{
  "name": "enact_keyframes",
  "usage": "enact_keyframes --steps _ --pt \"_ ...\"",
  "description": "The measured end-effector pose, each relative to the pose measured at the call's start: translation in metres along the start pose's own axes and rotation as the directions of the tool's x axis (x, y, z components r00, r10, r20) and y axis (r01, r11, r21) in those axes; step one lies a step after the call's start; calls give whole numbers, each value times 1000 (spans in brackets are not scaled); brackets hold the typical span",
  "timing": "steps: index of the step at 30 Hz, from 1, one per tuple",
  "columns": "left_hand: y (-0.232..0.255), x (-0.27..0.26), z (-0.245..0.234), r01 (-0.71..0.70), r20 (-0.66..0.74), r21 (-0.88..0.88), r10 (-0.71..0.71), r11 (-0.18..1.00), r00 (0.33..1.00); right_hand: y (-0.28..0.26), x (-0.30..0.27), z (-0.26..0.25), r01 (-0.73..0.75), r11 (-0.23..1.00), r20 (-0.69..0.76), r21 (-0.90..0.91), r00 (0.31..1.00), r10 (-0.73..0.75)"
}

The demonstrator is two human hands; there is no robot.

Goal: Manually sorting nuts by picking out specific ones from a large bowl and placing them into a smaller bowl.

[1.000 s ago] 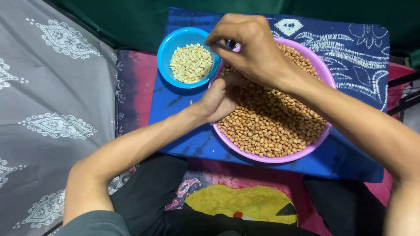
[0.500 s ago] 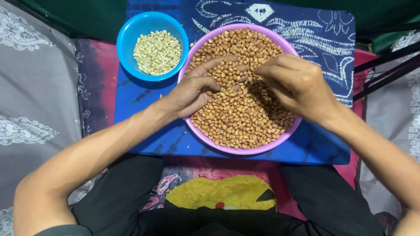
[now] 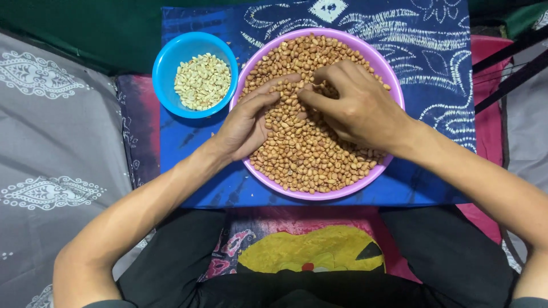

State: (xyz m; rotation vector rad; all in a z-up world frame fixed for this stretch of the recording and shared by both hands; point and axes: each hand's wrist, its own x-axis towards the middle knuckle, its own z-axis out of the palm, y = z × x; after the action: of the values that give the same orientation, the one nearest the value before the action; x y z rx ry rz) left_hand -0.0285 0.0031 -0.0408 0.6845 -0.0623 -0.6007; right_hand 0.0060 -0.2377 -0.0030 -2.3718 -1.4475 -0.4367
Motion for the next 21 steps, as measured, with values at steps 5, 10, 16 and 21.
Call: enact_keyframes --steps 5,10,16,21 --pt "1 -1 -3 -18 37 -75 21 997 999 -6 -2 -2 1 1000 -46 -4 999 -1" --pt "2 2 -7 49 132 -228 -19 972 991 -1 -8 2 12 996 -97 -88 995 -20" --pt "20 15 26 -6 124 -154 25 988 992 -5 -14 -30 -44 998 -182 -33 983 38" --pt "38 26 61 -43 77 -76 49 996 996 -17 -19 -36 -296 -17 226 955 691 687"
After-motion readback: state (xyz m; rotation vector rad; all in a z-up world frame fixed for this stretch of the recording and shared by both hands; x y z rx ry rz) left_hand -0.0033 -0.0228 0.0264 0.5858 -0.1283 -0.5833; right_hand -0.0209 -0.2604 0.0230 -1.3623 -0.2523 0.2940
